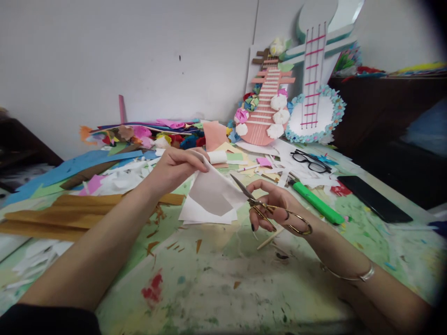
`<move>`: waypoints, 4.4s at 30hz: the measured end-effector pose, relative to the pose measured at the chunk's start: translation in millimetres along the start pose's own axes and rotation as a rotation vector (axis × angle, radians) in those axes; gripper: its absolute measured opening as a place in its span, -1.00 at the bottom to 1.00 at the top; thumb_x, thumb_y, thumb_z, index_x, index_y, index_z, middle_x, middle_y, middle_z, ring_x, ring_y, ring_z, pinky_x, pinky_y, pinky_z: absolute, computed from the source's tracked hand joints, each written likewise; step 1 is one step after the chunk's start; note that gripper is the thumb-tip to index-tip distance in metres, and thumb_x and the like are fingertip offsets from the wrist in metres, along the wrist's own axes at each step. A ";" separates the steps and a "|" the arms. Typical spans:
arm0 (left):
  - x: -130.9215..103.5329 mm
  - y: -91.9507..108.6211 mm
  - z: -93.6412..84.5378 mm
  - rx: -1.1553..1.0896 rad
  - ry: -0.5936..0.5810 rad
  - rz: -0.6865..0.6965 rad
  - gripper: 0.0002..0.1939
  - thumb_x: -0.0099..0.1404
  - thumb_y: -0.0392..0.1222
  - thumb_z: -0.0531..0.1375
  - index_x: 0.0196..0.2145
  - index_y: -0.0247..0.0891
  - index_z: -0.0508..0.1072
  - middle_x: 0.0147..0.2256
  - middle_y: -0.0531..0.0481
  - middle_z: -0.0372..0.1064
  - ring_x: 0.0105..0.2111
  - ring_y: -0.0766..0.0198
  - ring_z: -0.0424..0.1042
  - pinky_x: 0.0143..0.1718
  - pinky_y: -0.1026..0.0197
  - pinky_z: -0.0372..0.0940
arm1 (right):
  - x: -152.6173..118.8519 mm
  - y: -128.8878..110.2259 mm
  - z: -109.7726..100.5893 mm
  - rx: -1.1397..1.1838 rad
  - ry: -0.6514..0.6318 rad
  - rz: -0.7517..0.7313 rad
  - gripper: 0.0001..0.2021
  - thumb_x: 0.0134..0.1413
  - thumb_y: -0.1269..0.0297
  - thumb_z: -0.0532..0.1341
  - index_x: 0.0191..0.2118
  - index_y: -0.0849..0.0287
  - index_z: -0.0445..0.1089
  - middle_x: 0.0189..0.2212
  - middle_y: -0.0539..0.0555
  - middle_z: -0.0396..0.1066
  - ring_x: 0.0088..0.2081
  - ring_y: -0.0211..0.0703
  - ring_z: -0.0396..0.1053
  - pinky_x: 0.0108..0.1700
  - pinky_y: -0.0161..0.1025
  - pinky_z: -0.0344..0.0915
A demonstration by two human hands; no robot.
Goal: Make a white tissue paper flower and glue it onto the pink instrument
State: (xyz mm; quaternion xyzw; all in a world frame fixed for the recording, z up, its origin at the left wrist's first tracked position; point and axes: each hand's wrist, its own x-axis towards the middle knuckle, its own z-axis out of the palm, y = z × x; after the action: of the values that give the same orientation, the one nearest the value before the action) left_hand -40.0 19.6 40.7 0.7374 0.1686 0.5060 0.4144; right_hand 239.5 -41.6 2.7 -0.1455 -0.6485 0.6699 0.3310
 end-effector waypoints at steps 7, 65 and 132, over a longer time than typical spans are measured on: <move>-0.7 5.7 9.1 0.055 0.004 -0.018 -0.91 0.03 -0.21 0.38 -0.49 -0.25 0.57 -0.41 -0.07 0.37 -0.34 0.21 0.37 -0.36 0.20 0.28 | 0.8 -0.8 1.3 -0.011 0.026 0.010 -0.36 -0.07 -0.13 0.34 -0.03 0.18 0.13 -0.45 0.08 0.47 -0.62 -0.42 0.14 -0.59 -0.41 0.05; -7.5 -5.7 38.8 -0.027 0.120 0.000 -0.75 -0.08 -0.41 0.43 -0.59 -0.29 0.40 -0.44 0.05 0.35 -0.42 0.33 0.43 -0.41 0.28 0.37 | 1.4 2.8 7.8 0.131 0.073 0.030 -0.32 -0.24 -0.14 0.42 -0.14 0.13 0.10 -0.63 -0.15 0.29 -0.69 -0.49 -0.03 -0.65 -0.46 -0.12; -5.3 5.3 32.7 0.013 0.145 -0.277 -0.67 -0.13 -0.32 0.45 -0.35 -0.29 0.51 -0.49 0.09 0.49 -0.54 0.39 0.47 -0.50 0.40 0.37 | 1.8 6.1 8.1 0.089 0.077 0.091 -0.37 -0.17 -0.01 0.44 -0.09 0.09 0.09 -0.66 -0.21 0.27 -0.74 -0.49 -0.03 -0.74 -0.53 -0.10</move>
State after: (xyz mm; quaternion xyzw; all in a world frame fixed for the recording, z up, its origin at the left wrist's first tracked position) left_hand -14.3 -1.6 36.8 0.6712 0.3016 0.4947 0.4624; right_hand 231.6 -46.3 -1.8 -0.1856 -0.5976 0.7062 0.3312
